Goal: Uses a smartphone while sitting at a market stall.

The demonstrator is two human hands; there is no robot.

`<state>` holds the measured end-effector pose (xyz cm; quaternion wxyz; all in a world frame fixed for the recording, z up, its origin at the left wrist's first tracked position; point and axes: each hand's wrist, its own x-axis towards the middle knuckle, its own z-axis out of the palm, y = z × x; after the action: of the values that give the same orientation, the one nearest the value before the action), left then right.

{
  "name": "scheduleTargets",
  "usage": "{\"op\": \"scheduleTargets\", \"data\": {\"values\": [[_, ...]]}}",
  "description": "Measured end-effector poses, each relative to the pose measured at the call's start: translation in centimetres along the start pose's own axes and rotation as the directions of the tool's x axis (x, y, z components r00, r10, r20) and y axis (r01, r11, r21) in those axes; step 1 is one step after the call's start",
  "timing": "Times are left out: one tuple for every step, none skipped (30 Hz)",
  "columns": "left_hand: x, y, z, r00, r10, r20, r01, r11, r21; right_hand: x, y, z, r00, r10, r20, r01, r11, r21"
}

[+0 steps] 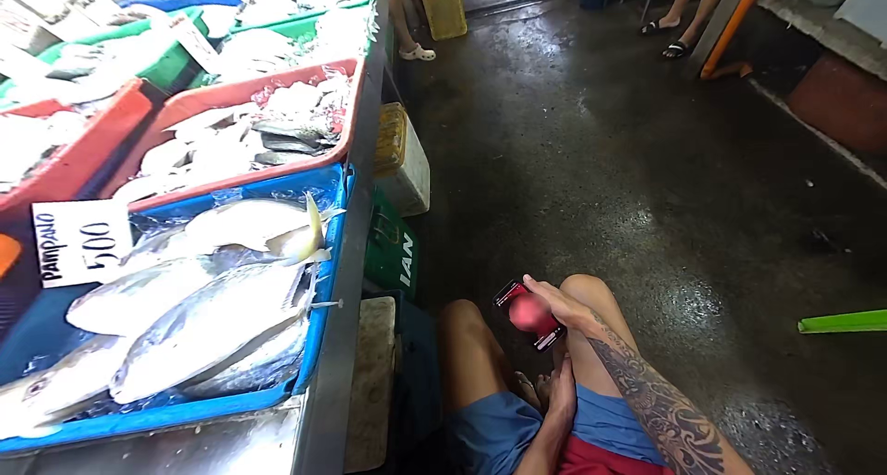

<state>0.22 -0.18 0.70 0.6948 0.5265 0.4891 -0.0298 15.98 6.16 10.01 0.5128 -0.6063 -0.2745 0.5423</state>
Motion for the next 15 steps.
{"op": "scheduleTargets", "data": {"values": [[-0.01, 0.02, 0.02, 1.000, 0.000, 0.001, 0.000, 1.000, -0.001, 0.01, -0.01, 0.05, 1.000, 0.000, -0.012, 0.000, 1.000, 0.008], [-0.03, 0.06, 0.01, 1.000, -0.003, 0.003, 0.003, 1.000, -0.002, 0.00, -0.03, 0.05, 1.000, 0.001, -0.017, -0.001, 1.000, 0.012], [-0.07, 0.12, -0.01, 1.000, -0.005, 0.004, 0.005, 1.000, -0.005, 0.00, -0.03, 0.04, 1.000, 0.000, -0.018, 0.000, 1.000, 0.011], [-0.12, 0.14, -0.02, 1.000, -0.006, 0.001, 0.006, 1.000, -0.010, -0.02, -0.03, 0.02, 1.000, 0.000, -0.017, 0.000, 1.000, 0.010], [-0.12, 0.12, -0.03, 1.000, -0.006, 0.002, 0.006, 1.000, -0.013, -0.02, -0.01, 0.01, 1.000, 0.002, -0.018, -0.002, 1.000, 0.009], [-0.09, 0.07, -0.01, 1.000, -0.008, 0.002, 0.008, 1.000, -0.013, -0.04, 0.02, -0.02, 1.000, 0.004, -0.016, -0.003, 1.000, 0.010], [-0.04, 0.01, 0.02, 1.000, -0.006, 0.001, 0.006, 1.000, -0.012, -0.03, 0.07, -0.05, 1.000, 0.006, -0.015, -0.006, 1.000, 0.012], [-0.01, -0.01, 0.04, 1.000, -0.006, 0.001, 0.006, 1.000, -0.012, 0.04, 0.17, -0.11, 1.000, 0.005, -0.013, -0.005, 1.000, 0.015], [0.03, -0.04, 0.05, 1.000, -0.007, 0.004, 0.007, 1.000, -0.015, 0.11, 0.27, -0.17, 1.000, 0.003, -0.012, -0.002, 1.000, 0.016], [0.05, -0.06, 0.06, 1.000, -0.006, 0.002, 0.006, 1.000, -0.018, 0.15, 0.29, -0.16, 1.000, 0.000, -0.011, 0.001, 1.000, 0.018], [0.06, -0.08, 0.06, 1.000, -0.005, 0.001, 0.005, 1.000, -0.020, 0.15, 0.30, -0.12, 1.000, -0.002, -0.012, 0.002, 1.000, 0.019], [0.06, -0.07, 0.06, 1.000, -0.003, -0.002, 0.003, 1.000, -0.023, 0.17, 0.33, -0.08, 1.000, -0.001, -0.012, 0.001, 1.000, 0.020], [0.05, -0.07, 0.05, 1.000, -0.003, -0.003, 0.003, 1.000, -0.025, 0.18, 0.35, -0.08, 1.000, 0.001, -0.010, -0.001, 1.000, 0.020], [0.07, -0.10, 0.06, 1.000, -0.007, -0.002, 0.007, 1.000, -0.026, 0.18, 0.37, -0.11, 1.000, 0.006, -0.005, -0.006, 1.000, 0.023], [0.09, -0.08, 0.07, 1.000, -0.010, -0.001, 0.010, 1.000, -0.026, 0.19, 0.37, -0.11, 1.000, 0.006, -0.003, -0.006, 1.000, 0.025]]}}
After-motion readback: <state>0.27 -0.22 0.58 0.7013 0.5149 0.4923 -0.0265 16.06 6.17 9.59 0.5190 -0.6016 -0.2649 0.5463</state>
